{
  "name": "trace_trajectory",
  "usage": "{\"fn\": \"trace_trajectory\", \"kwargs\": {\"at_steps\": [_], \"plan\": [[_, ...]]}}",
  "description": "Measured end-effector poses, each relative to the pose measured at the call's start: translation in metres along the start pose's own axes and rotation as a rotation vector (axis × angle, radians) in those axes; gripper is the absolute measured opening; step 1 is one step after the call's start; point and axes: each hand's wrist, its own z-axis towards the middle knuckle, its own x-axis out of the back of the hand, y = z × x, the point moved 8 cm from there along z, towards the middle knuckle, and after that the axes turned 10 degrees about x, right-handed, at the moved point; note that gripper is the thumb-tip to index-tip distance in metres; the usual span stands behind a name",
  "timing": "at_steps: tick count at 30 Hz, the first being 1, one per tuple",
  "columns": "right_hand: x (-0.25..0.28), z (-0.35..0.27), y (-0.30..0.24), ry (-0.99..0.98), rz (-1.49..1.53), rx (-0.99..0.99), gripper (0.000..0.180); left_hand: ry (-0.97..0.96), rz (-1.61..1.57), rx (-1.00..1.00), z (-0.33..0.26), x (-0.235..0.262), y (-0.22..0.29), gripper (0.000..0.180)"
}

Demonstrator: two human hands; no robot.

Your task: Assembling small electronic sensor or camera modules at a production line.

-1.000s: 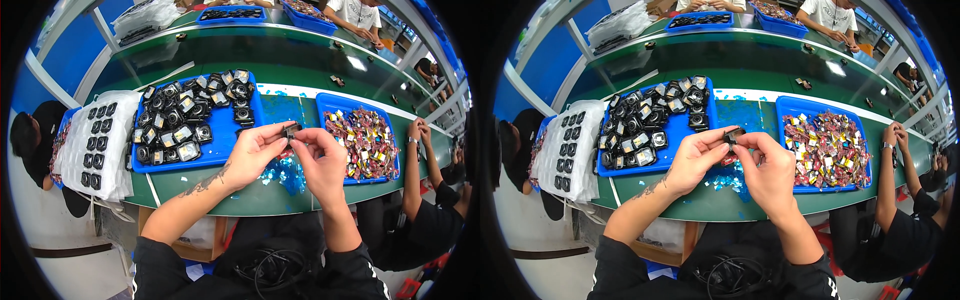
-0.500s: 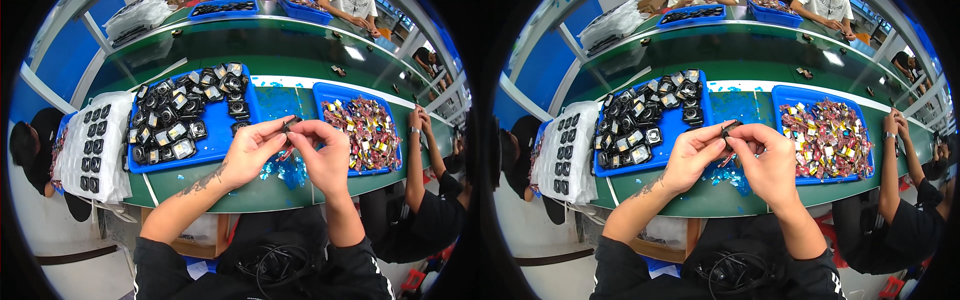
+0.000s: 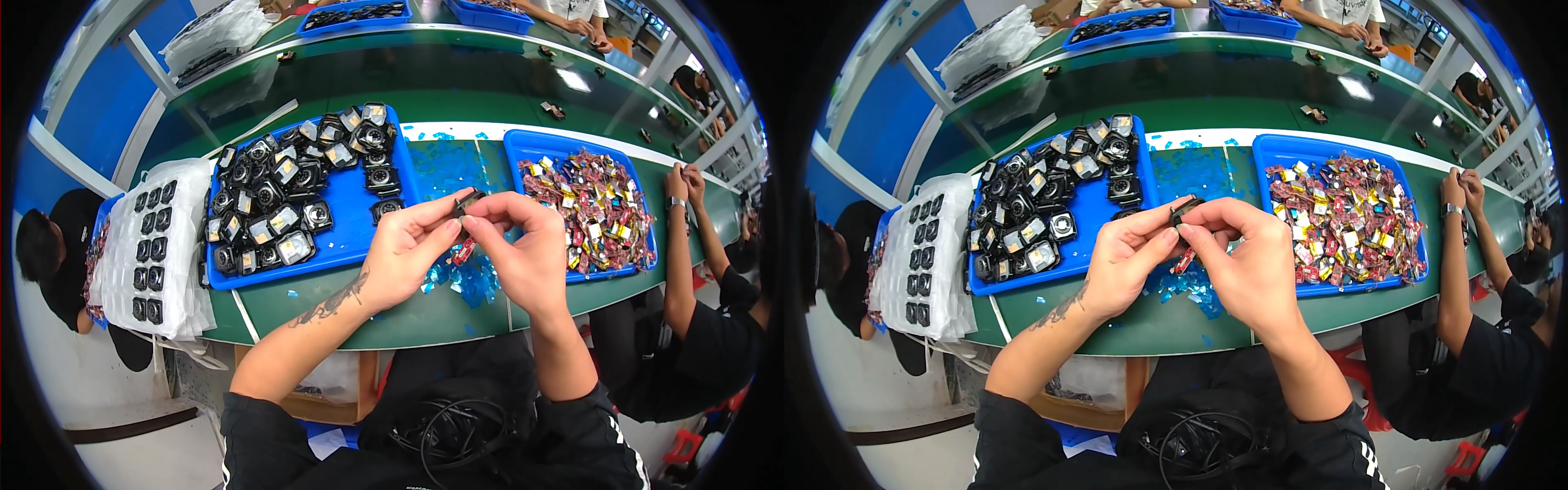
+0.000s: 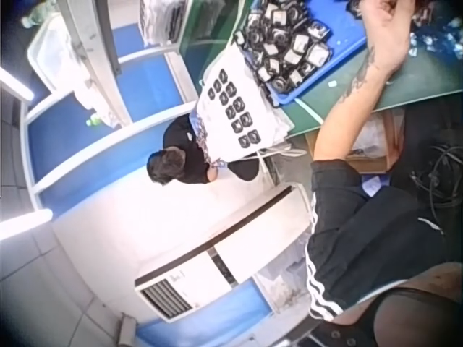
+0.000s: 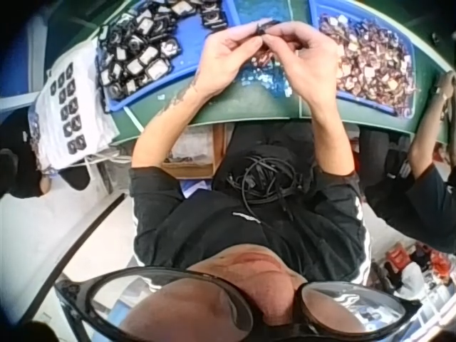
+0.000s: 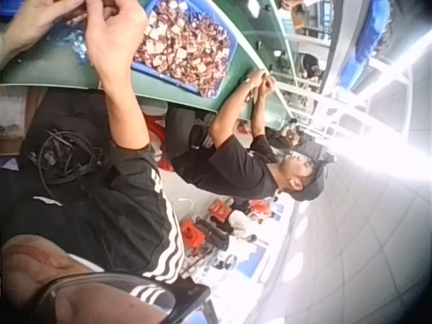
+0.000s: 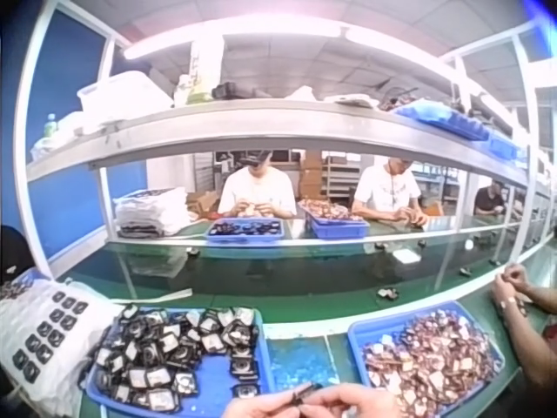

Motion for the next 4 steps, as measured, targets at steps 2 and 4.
{"fn": "trace_trajectory", "kwargs": {"at_steps": [2,4], "plan": [[0.0001,-0.0004,0.0015,-0.004,0.026,-0.013,0.008,0.005,0.033,-0.007,-0.0003,0.0015,-0.0019,0.043],[0.0001,-0.0012,0.0043,-0.006,0.052,-0.025,0.008,0.009,0.064,-0.012,0.0000,0.0027,-0.0048,0.043]]}}
